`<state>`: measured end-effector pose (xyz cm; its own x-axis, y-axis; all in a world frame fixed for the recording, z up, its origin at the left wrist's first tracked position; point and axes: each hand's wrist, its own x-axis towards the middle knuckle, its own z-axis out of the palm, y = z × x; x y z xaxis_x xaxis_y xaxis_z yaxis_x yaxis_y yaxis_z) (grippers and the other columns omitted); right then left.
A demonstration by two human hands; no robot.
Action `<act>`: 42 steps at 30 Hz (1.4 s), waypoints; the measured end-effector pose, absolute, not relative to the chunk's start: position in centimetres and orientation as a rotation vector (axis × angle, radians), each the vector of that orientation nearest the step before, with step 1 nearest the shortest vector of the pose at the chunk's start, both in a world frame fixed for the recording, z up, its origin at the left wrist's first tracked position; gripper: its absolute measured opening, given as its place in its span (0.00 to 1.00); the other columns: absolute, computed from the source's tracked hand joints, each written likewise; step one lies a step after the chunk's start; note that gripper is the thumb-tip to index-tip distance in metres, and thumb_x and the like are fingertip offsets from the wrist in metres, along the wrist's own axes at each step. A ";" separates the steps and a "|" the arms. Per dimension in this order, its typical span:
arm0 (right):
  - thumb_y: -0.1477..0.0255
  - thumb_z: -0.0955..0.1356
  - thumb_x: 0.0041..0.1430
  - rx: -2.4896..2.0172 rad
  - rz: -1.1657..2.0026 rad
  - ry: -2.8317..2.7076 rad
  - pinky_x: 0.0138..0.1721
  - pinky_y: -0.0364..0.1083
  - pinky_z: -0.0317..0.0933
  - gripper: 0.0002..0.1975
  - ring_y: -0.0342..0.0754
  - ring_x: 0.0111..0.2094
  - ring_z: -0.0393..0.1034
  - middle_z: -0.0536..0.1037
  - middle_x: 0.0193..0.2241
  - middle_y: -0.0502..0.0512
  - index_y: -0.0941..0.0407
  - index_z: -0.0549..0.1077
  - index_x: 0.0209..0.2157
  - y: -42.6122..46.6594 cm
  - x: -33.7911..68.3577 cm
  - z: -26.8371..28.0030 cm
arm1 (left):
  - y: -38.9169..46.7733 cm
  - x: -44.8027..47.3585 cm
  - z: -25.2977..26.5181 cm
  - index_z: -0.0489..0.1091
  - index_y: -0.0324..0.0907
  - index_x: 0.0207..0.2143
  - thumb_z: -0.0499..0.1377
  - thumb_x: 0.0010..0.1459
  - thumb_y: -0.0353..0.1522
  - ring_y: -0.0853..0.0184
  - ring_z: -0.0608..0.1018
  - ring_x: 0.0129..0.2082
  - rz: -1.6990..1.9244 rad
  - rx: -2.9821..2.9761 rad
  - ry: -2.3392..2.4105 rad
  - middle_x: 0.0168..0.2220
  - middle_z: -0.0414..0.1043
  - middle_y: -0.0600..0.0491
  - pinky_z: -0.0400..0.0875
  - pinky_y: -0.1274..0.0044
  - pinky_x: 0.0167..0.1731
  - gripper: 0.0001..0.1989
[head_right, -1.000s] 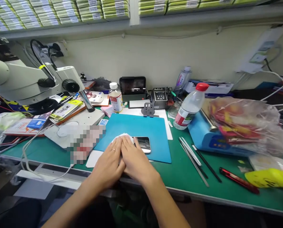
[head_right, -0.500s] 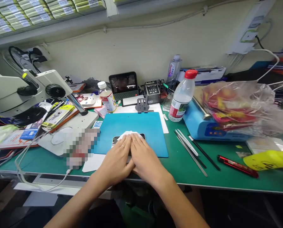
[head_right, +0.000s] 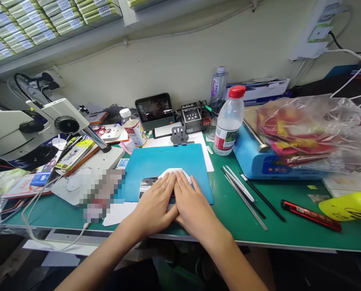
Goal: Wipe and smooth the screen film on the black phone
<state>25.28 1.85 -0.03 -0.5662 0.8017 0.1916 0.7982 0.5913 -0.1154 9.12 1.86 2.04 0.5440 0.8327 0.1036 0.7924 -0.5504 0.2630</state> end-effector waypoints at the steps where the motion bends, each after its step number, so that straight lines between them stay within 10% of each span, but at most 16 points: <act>1: 0.72 0.64 0.58 -1.301 0.002 -2.587 0.66 0.64 0.53 0.37 0.61 0.69 0.52 0.58 0.68 0.71 0.70 0.57 0.67 1.3 25.3 -0.2 | 1.3 9.1 2.0 0.50 0.24 0.68 0.52 0.66 0.40 0.50 0.54 0.70 0.324 2.604 1.373 0.69 0.48 0.34 0.55 0.59 0.67 0.37; 14: 0.77 0.65 0.55 -1.175 -0.072 -2.552 0.66 0.57 0.56 0.32 0.63 0.65 0.61 0.66 0.62 0.77 0.74 0.65 0.62 0.7 16.3 -0.6 | -2.0 2.4 1.0 0.53 0.25 0.66 0.49 0.60 0.27 0.49 0.61 0.68 0.376 2.522 1.695 0.66 0.58 0.32 0.62 0.56 0.64 0.33; 31: 0.73 0.67 0.52 -1.022 -0.178 -2.652 0.64 0.58 0.58 0.35 0.64 0.64 0.62 0.68 0.62 0.75 0.73 0.66 0.61 0.1 19.6 0.2 | -3.3 4.7 0.4 0.53 0.25 0.66 0.50 0.67 0.34 0.48 0.59 0.69 0.497 2.530 1.711 0.67 0.57 0.32 0.57 0.58 0.66 0.30; 42: 0.70 0.59 0.70 -1.108 -0.059 -2.521 0.47 0.52 0.72 0.15 0.52 0.46 0.77 0.81 0.47 0.60 0.56 0.77 0.44 4.8 27.5 2.1 | -0.2 -0.3 4.3 0.67 0.42 0.58 0.56 0.67 0.39 0.55 0.73 0.59 0.869 2.302 1.482 0.58 0.72 0.45 0.67 0.63 0.59 0.20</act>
<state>27.51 4.79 2.07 -0.6141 0.7011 0.3624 0.7172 0.6874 -0.1144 -0.25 -0.16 4.34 0.2970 0.8926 0.3391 0.7317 -0.4409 0.5198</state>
